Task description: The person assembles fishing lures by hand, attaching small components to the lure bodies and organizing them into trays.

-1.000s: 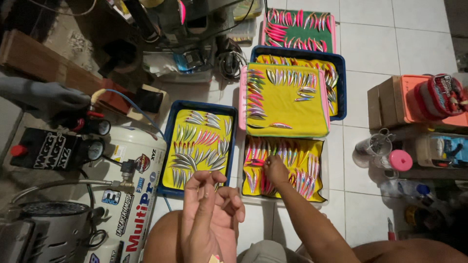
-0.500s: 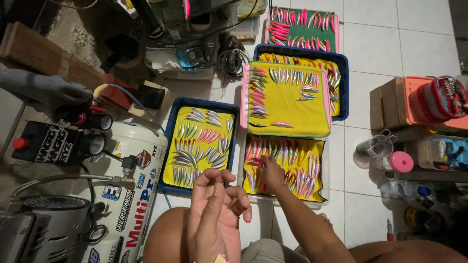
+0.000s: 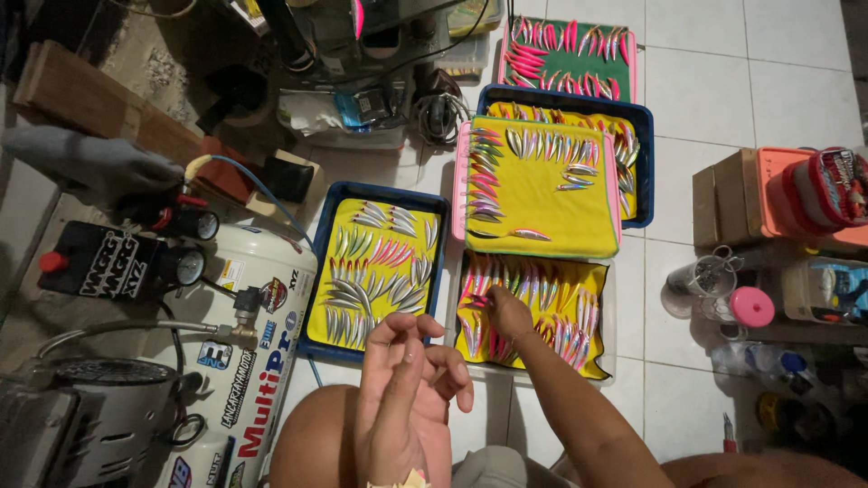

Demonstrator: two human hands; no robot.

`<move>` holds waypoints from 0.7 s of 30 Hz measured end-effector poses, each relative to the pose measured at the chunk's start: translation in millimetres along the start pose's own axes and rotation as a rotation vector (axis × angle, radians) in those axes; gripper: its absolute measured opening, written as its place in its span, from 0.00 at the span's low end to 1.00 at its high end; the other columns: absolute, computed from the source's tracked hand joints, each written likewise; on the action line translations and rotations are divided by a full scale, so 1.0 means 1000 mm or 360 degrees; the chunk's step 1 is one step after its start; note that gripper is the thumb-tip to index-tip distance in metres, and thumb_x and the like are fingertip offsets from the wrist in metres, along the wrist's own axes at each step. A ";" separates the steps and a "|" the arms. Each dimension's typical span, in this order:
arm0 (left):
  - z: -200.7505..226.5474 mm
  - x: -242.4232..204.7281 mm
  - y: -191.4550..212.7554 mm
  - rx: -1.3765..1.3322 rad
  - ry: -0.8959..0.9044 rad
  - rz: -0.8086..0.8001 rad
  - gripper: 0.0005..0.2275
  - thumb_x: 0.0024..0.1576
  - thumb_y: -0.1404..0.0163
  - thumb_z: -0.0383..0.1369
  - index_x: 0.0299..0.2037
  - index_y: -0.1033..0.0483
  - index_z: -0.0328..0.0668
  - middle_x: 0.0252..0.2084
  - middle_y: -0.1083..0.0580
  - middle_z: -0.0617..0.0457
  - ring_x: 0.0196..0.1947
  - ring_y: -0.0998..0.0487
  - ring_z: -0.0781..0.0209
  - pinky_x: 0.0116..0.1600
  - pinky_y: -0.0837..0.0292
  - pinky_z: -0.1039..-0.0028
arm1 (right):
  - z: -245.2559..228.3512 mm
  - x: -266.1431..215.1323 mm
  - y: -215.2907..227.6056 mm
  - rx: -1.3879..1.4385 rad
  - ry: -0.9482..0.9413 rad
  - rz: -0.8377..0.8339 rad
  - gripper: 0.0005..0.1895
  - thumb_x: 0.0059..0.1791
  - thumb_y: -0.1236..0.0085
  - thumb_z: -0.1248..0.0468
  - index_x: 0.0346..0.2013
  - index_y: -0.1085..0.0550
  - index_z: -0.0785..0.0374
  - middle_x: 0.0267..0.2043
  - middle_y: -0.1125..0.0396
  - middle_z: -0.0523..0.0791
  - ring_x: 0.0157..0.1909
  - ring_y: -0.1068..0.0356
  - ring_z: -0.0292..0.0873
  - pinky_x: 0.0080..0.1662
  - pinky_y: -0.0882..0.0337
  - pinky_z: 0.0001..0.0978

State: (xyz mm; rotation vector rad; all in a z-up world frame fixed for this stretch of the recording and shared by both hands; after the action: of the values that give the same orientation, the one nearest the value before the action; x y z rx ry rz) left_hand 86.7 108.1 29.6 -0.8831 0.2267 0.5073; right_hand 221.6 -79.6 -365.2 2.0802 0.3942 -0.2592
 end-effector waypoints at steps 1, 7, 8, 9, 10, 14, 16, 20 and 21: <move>0.003 0.000 -0.005 0.0022 -0.0018 0.0024 0.11 0.59 0.52 0.29 0.49 0.32 0.32 0.44 0.30 0.36 0.25 0.29 0.49 0.23 0.36 0.67 | -0.001 0.000 0.004 0.0055 0.0007 0.0003 0.07 0.53 0.46 0.58 0.44 0.29 0.52 0.44 0.27 0.49 0.39 0.26 0.55 0.37 0.31 0.48; -0.002 0.004 -0.010 0.0030 -0.0085 -0.0095 0.09 0.63 0.52 0.31 0.37 0.32 0.31 0.36 0.31 0.42 0.29 0.29 0.52 0.35 0.35 0.68 | 0.020 0.002 0.028 0.0350 -0.0175 0.0114 0.16 0.49 0.38 0.56 0.51 0.24 0.50 0.51 0.24 0.44 0.47 0.24 0.49 0.45 0.29 0.42; -0.006 0.004 -0.011 0.0001 -0.0107 -0.0171 0.14 0.65 0.52 0.32 0.28 0.31 0.30 0.28 0.32 0.42 0.31 0.30 0.52 0.43 0.33 0.68 | 0.025 -0.001 0.036 0.0509 -0.0305 0.0136 0.16 0.50 0.37 0.54 0.52 0.22 0.51 0.49 0.23 0.42 0.47 0.23 0.44 0.46 0.28 0.38; -0.011 0.005 -0.008 -0.0003 -0.0102 -0.0181 0.14 0.65 0.52 0.32 0.28 0.31 0.30 0.28 0.32 0.42 0.31 0.30 0.52 0.43 0.33 0.68 | 0.014 -0.013 0.057 0.0507 -0.0309 0.0147 0.16 0.50 0.37 0.54 0.52 0.22 0.51 0.49 0.23 0.42 0.47 0.23 0.44 0.46 0.28 0.38; -0.016 0.008 -0.005 0.0095 -0.0078 -0.0140 0.16 0.64 0.51 0.36 0.27 0.29 0.30 0.29 0.31 0.43 0.33 0.29 0.51 0.46 0.31 0.66 | 0.003 -0.025 0.082 0.0758 -0.0334 0.0234 0.17 0.50 0.39 0.54 0.52 0.21 0.54 0.47 0.24 0.44 0.46 0.26 0.42 0.43 0.30 0.35; -0.044 0.030 0.012 0.0328 0.0108 -0.0030 0.13 0.56 0.44 0.39 0.40 0.28 0.35 0.43 0.27 0.44 0.50 0.22 0.48 0.59 0.22 0.58 | -0.031 -0.062 0.161 0.1604 -0.0196 0.0562 0.07 0.52 0.40 0.60 0.43 0.22 0.59 0.24 0.33 0.40 0.18 0.48 0.30 0.22 0.50 0.24; -0.046 0.026 0.000 0.0433 0.0028 -0.0154 0.22 0.57 0.42 0.38 0.53 0.36 0.31 0.54 0.34 0.35 0.61 0.32 0.39 0.65 0.31 0.53 | -0.080 -0.099 0.216 0.1397 0.0039 0.0725 0.10 0.51 0.35 0.60 0.45 0.20 0.57 0.26 0.29 0.42 0.23 0.39 0.32 0.30 0.39 0.26; -0.076 0.036 -0.008 0.0525 0.0257 -0.0326 0.43 0.56 0.40 0.44 0.76 0.53 0.36 0.72 0.42 0.33 0.73 0.41 0.39 0.70 0.41 0.52 | -0.182 -0.192 0.288 0.0578 0.0607 0.1103 0.14 0.43 0.25 0.54 0.42 0.17 0.48 0.29 0.22 0.40 0.33 0.22 0.43 0.39 0.25 0.34; -0.082 0.037 -0.010 0.0523 0.0253 -0.0345 0.43 0.56 0.40 0.44 0.76 0.53 0.36 0.72 0.42 0.33 0.73 0.41 0.39 0.70 0.41 0.52 | -0.184 -0.204 0.293 0.0572 0.0611 0.1121 0.14 0.43 0.25 0.54 0.42 0.17 0.48 0.29 0.22 0.40 0.33 0.22 0.43 0.39 0.25 0.34</move>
State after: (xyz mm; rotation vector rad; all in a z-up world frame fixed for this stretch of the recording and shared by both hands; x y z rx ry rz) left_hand 124.9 50.3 -29.0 -0.6173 0.3443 0.1897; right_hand 148.9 -97.1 29.3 2.4796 -0.1954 0.5294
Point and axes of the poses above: each hand's wrist, its own x-axis towards the middle knuckle, its own y-axis out of the back of the hand, z = x × y, the point moved 7 cm from there along x, towards the middle knuckle
